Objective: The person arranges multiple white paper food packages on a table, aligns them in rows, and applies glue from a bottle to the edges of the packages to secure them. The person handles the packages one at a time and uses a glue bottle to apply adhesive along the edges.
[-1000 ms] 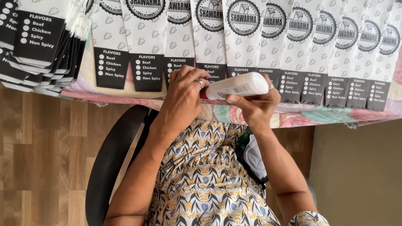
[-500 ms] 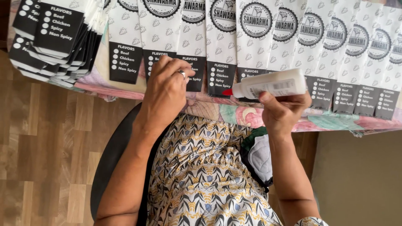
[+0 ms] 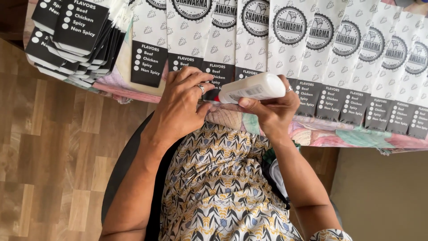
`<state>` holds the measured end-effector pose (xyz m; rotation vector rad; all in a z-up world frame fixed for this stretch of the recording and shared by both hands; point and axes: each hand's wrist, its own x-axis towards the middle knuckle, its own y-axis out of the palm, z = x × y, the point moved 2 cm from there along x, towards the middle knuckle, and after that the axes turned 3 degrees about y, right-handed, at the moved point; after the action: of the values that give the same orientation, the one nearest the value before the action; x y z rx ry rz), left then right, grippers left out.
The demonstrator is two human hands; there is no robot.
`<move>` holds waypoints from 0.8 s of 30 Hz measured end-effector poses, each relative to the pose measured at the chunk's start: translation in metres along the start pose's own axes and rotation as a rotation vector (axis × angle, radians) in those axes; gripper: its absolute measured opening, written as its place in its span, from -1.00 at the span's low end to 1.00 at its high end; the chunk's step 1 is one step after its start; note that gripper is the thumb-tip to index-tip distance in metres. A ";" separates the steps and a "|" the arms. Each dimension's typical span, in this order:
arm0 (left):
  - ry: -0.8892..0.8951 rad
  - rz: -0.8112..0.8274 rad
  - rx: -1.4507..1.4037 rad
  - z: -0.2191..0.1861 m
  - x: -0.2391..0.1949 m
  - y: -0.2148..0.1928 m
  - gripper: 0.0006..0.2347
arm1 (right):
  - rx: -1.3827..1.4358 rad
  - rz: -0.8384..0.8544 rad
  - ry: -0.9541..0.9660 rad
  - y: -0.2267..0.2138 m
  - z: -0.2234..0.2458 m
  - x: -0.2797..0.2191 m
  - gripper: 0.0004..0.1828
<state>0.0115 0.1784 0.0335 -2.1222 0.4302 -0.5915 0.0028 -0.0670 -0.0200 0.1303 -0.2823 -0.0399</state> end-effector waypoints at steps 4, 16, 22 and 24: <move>-0.010 0.003 0.000 -0.007 0.001 -0.010 -0.76 | 0.003 0.028 -0.049 0.030 0.009 0.005 -0.50; -0.038 -0.022 -0.057 0.002 -0.002 0.000 -0.71 | -0.177 0.026 -0.079 -0.010 0.010 0.003 -0.54; -0.053 0.005 -0.049 0.003 -0.004 -0.004 -0.72 | 0.000 0.064 -0.082 0.028 0.000 0.009 -0.47; -0.034 -0.027 -0.102 -0.001 -0.002 -0.011 -0.74 | -0.026 0.041 -0.088 0.033 0.019 0.013 -0.55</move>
<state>0.0106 0.1851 0.0423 -2.2350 0.4208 -0.5586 0.0107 -0.0371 0.0059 0.0975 -0.3718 -0.0088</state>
